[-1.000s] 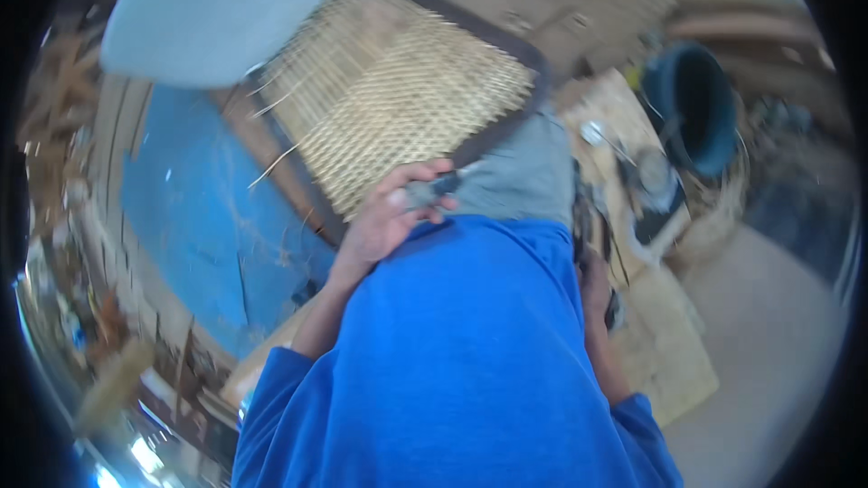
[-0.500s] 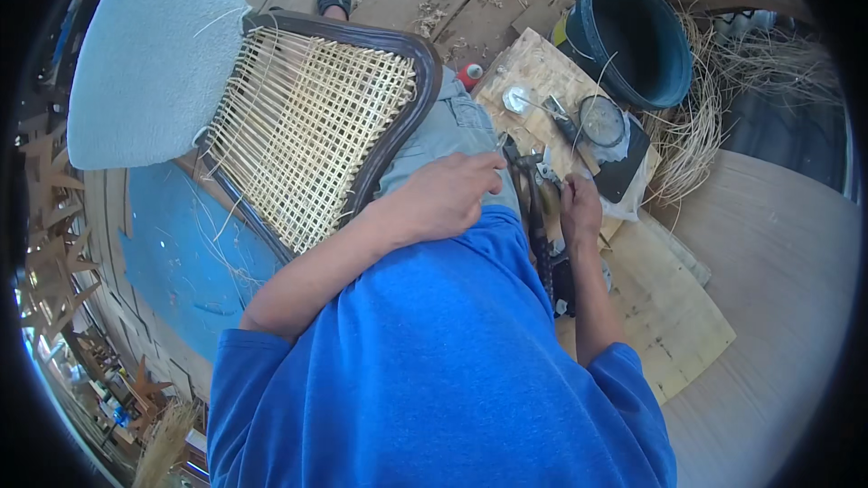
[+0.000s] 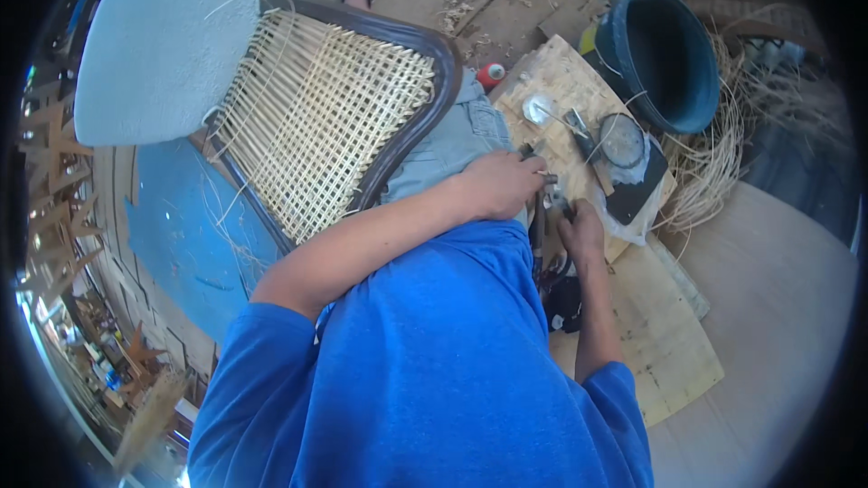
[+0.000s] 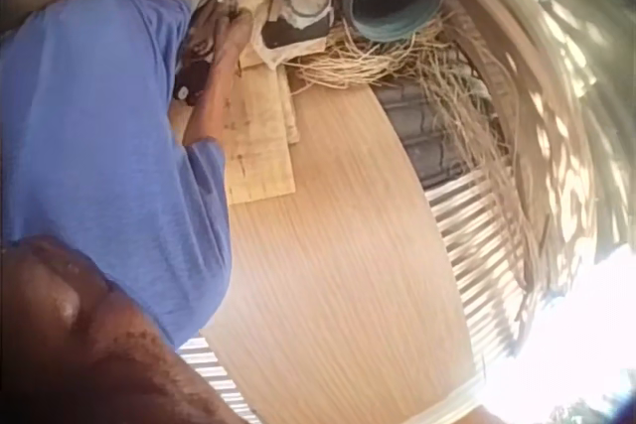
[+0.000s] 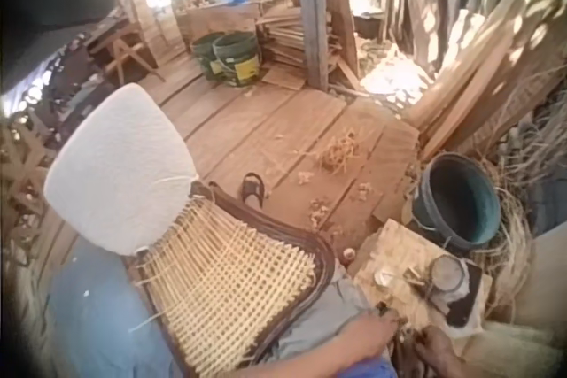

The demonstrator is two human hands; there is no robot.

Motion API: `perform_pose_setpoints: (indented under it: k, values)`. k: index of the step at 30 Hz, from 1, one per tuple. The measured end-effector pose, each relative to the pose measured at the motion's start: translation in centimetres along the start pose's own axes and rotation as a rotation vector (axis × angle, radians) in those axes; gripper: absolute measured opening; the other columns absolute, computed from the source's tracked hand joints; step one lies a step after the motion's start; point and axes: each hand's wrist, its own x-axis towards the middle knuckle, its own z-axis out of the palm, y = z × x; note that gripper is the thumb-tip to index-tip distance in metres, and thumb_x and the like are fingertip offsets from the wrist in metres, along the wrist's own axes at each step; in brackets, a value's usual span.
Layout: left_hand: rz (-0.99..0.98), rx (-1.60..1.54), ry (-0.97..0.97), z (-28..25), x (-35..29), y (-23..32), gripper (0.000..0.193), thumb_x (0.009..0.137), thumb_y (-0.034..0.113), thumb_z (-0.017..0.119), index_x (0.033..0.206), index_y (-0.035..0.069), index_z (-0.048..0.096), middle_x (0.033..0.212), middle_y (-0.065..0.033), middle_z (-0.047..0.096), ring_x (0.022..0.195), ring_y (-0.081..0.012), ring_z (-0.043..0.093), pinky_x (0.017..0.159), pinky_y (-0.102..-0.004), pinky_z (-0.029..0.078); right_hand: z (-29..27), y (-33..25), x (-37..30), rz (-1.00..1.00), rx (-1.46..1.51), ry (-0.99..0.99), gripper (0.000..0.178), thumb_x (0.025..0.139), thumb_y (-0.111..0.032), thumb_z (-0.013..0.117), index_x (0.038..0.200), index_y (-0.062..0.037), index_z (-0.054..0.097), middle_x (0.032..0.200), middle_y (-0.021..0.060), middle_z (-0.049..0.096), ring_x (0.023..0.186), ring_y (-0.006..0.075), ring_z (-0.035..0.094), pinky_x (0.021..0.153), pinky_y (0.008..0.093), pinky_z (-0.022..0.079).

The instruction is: Weaving a rattan pattern onto a wooden chair seat frame using hand tools.

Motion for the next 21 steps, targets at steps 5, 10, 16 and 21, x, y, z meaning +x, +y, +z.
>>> perform_pose_setpoints:
  k: [5,10,16,21]
  values:
    - [-0.038,0.023,-0.156,-0.4,0.0,-0.2,0.021,0.070,0.019,0.058,0.086,0.009,0.068,0.105,-0.0097,0.056,0.088,-0.0291,0.059,0.077,-0.0399,0.048,-0.2,1.3,-1.3,-0.208,0.157,0.065,0.031,0.078,-0.016,0.055,0.103,0.0012,0.051,0.094,0.0215,0.058,0.082,0.0328,0.058,0.072,0.0399,0.045]
    - [0.036,-0.014,-0.023,-0.9,0.0,0.3,0.024,0.067,0.022,0.061,0.085,0.009,0.068,0.108,-0.0103,0.055,0.089,-0.0304,0.059,0.078,-0.0415,0.047,-6.1,0.6,-2.5,-0.088,0.090,-0.073,0.033,0.082,-0.012,0.054,0.111,0.0016,0.049,0.098,0.0133,0.056,0.086,0.0245,0.053,0.077,0.0355,0.044]
    - [-0.033,-0.508,0.214,-5.2,-7.5,-0.3,0.035,0.074,0.025,0.056,0.100,0.003,0.060,0.104,-0.0149,0.057,0.093,-0.0330,0.057,0.081,-0.0421,0.046,-11.8,-8.0,-4.5,0.047,0.206,-0.233,0.028,0.079,-0.011,0.058,0.103,0.0018,0.053,0.077,0.0065,0.056,0.055,0.0108,0.048,0.050,0.0250,0.040]
    - [-0.539,-0.582,0.528,-10.3,-20.6,-4.0,0.033,0.081,0.026,0.053,0.105,0.004,0.056,0.102,-0.0149,0.057,0.093,-0.0325,0.057,0.082,-0.0400,0.046,-9.4,-12.4,-4.2,-0.242,0.751,-0.459,0.032,0.076,-0.014,0.061,0.102,0.0042,0.056,0.080,0.0085,0.058,0.063,0.0135,0.054,0.053,0.0236,0.044]
